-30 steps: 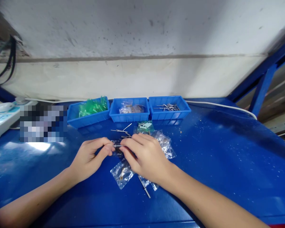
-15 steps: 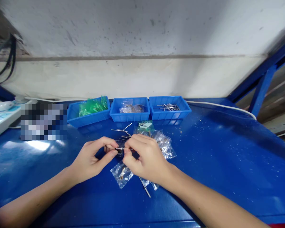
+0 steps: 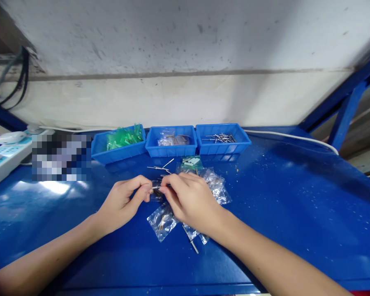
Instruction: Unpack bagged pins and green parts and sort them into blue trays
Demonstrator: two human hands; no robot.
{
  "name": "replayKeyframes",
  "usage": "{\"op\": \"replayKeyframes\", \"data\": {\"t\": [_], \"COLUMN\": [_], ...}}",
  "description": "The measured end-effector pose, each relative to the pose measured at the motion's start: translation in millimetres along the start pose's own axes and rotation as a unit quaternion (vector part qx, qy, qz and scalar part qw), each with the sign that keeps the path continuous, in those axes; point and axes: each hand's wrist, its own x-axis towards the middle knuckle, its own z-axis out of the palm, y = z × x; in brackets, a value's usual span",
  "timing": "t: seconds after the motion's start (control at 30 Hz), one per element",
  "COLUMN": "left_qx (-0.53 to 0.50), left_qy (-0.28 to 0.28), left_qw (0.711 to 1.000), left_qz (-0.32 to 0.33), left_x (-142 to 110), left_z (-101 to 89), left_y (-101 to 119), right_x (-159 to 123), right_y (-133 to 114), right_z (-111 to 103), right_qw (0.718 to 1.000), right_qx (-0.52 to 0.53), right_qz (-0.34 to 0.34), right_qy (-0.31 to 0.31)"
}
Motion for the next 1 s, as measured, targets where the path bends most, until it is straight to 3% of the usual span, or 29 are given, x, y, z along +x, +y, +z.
{"op": "replayKeyframes", "data": {"t": [0.1,0.2,0.3,0.37,0.4,0.5,0.57,0.63,0.7,0.8,0.93,1.0], "left_qx": [-0.012,0.003,0.014,0.025,0.031,0.038,0.037,0.033,0.026,0.010,-0.027,-0.093], "left_qy": [-0.005,-0.005,-0.005,-0.008,-0.013,-0.024,-0.023,-0.019,-0.022,-0.036,-0.052,-0.067], "left_qw": [1.000,1.000,1.000,1.000,0.999,0.999,0.999,0.999,0.999,0.999,0.998,0.992], "left_qz": [-0.001,-0.012,-0.016,-0.010,-0.008,-0.010,-0.015,-0.019,-0.017,-0.015,-0.026,-0.061], "left_x": [0,1,2,2,2,3,4,4,4,3,2,2], "left_z": [-0.7,-1.3,-0.6,0.2,0.3,-0.2,-0.9,-1.1,-0.8,-0.6,-1.6,-2.0], "left_y": [0,0,1,1,1,1,1,1,0,0,4,9], "right_x": [5,13,19,19,18,11,8,8,9,12,12,9], "right_y": [6,28,59,72,73,65,57,53,55,58,41,25], "right_z": [-8,-31,-57,-65,-65,-50,-35,-23,-17,-18,-25,-27], "right_qw": [0.998,0.983,0.923,0.906,0.912,0.962,0.971,0.968,0.964,0.962,0.975,0.972], "right_qx": [-0.050,-0.152,-0.278,-0.304,-0.298,-0.248,-0.229,-0.229,-0.247,-0.265,-0.163,-0.110], "right_qz": [-0.028,-0.012,0.158,0.219,0.218,0.108,0.049,0.041,0.048,0.049,0.057,0.068], "right_qy": [0.013,0.106,0.214,0.197,0.178,0.043,-0.052,-0.091,-0.089,-0.036,0.141,0.198]}}
